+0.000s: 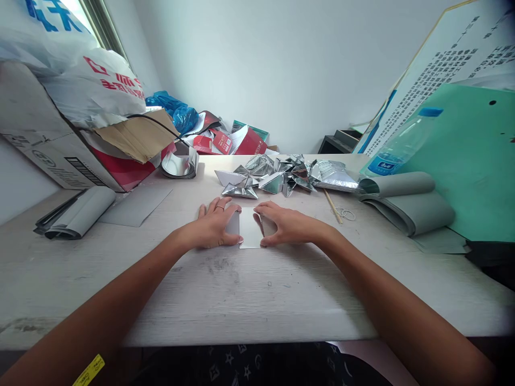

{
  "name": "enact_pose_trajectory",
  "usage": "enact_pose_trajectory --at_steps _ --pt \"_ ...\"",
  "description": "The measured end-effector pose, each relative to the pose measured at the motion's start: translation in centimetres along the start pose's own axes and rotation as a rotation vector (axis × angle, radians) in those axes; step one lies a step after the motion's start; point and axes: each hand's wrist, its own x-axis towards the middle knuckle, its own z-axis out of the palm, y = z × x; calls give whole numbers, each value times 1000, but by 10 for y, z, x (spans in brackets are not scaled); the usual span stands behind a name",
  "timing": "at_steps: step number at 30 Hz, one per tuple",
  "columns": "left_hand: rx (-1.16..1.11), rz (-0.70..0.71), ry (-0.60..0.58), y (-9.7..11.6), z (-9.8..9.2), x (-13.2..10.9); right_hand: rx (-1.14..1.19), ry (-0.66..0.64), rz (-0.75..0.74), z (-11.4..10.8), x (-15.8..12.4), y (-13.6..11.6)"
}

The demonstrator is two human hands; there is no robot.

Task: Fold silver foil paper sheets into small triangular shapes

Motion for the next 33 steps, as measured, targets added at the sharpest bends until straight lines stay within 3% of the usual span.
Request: enact_pose_trajectory --at_steps 26,29,33 --pt "29 34 -45 -3 -2 0 63 -26 -104 -5 -4 5" --pt "29 48 -36 -3 -1 0 137 50 -86 -2 0 12" --pt "36 37 -35 -3 -1 0 193 292 -112 8 14 21"
